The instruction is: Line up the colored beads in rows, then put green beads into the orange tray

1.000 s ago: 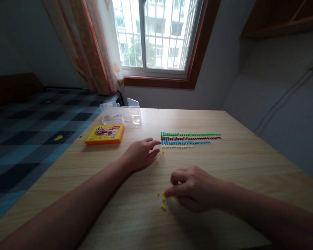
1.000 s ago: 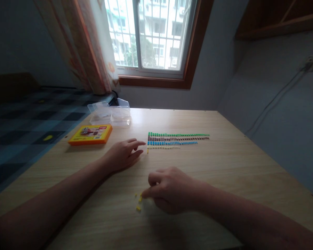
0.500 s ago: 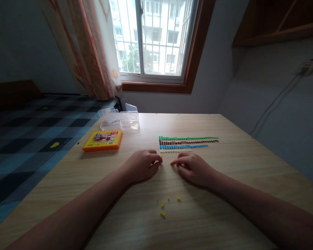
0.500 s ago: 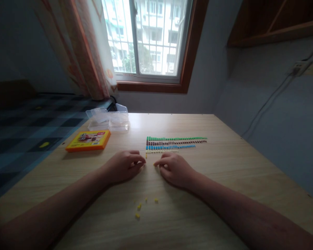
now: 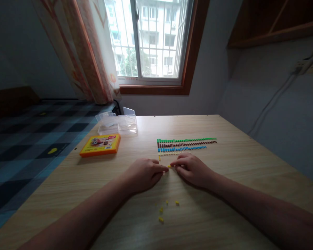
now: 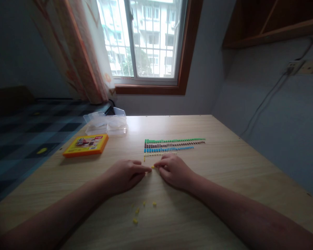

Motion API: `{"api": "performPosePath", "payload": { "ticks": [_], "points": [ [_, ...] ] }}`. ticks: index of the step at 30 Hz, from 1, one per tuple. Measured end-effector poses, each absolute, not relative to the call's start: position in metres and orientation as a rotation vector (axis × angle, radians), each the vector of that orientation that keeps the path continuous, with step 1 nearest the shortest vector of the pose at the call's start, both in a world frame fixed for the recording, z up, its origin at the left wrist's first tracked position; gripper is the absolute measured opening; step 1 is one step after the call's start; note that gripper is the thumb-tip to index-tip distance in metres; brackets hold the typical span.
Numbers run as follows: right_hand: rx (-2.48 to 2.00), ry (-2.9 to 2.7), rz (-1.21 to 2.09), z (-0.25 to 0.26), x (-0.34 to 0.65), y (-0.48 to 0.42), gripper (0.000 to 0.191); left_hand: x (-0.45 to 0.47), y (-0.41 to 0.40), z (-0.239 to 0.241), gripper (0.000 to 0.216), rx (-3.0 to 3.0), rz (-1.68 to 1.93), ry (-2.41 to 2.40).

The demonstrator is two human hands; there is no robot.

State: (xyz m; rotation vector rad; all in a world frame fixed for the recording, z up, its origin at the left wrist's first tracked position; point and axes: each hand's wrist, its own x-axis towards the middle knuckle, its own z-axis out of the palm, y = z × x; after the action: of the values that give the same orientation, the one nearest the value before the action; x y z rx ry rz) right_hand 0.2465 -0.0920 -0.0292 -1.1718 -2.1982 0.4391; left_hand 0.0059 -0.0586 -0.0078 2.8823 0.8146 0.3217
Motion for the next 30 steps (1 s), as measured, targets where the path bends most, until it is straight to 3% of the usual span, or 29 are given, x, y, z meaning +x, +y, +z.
{"api": "performPosePath", "payload": {
  "ticks": [15,22,30],
  "points": [
    [-1.104,-2.222,0.393,-0.032,0.246,-0.094,0.031,0.004,-0.056,-0.009,0.027,2.867,0.336,0.892],
    [-1.096,-2.281,0.356,-0.034,0.245,-0.095,0.03,-0.008,-0.035,-0.015,0.022,2.628,0.669,1.213],
    [-1.156,-2.288,0.34,-0.034,0.228,-0.09,0.031,-0.01,-0.025,-0.016,0.018,2.468,0.686,1.403]
  ]
}}
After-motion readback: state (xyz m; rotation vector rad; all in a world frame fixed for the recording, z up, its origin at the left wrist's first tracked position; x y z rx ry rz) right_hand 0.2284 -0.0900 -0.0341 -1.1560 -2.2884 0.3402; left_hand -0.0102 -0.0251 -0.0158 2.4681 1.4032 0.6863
